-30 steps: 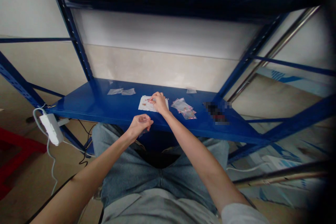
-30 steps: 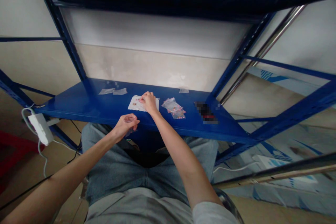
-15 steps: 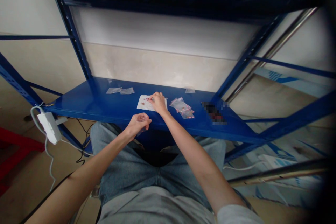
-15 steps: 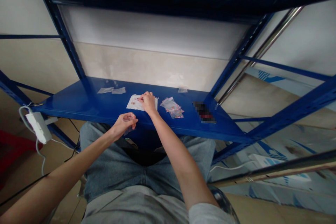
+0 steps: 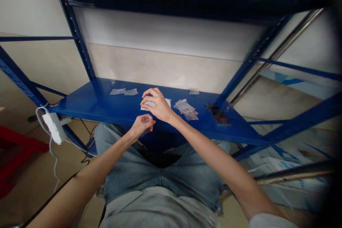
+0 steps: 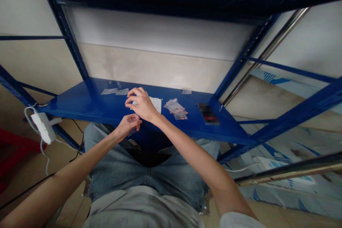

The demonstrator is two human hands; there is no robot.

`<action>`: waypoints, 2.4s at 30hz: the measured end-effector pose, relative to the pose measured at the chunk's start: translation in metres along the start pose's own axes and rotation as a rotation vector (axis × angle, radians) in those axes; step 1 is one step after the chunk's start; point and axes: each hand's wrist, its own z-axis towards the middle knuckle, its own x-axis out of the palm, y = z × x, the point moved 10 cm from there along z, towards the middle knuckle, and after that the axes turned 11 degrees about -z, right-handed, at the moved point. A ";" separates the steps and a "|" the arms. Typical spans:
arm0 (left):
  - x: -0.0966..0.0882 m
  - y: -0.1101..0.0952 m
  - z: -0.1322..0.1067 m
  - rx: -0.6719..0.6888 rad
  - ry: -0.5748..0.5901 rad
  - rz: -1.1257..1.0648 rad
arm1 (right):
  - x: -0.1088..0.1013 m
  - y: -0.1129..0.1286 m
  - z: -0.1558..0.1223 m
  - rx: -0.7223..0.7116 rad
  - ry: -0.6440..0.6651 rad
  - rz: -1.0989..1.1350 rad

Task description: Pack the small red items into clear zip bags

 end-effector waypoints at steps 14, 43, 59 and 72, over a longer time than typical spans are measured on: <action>-0.003 0.001 0.002 0.007 0.010 0.006 | 0.022 -0.006 -0.032 -0.129 0.161 0.048; 0.005 0.007 0.001 -0.065 0.050 -0.107 | 0.077 -0.185 -0.051 0.621 -0.023 -0.292; 0.008 0.006 -0.001 -0.059 0.063 -0.042 | 0.085 -0.174 -0.050 0.611 0.124 -0.434; 0.004 0.003 0.000 -0.079 0.015 -0.137 | 0.082 -0.166 -0.047 0.605 0.165 -0.479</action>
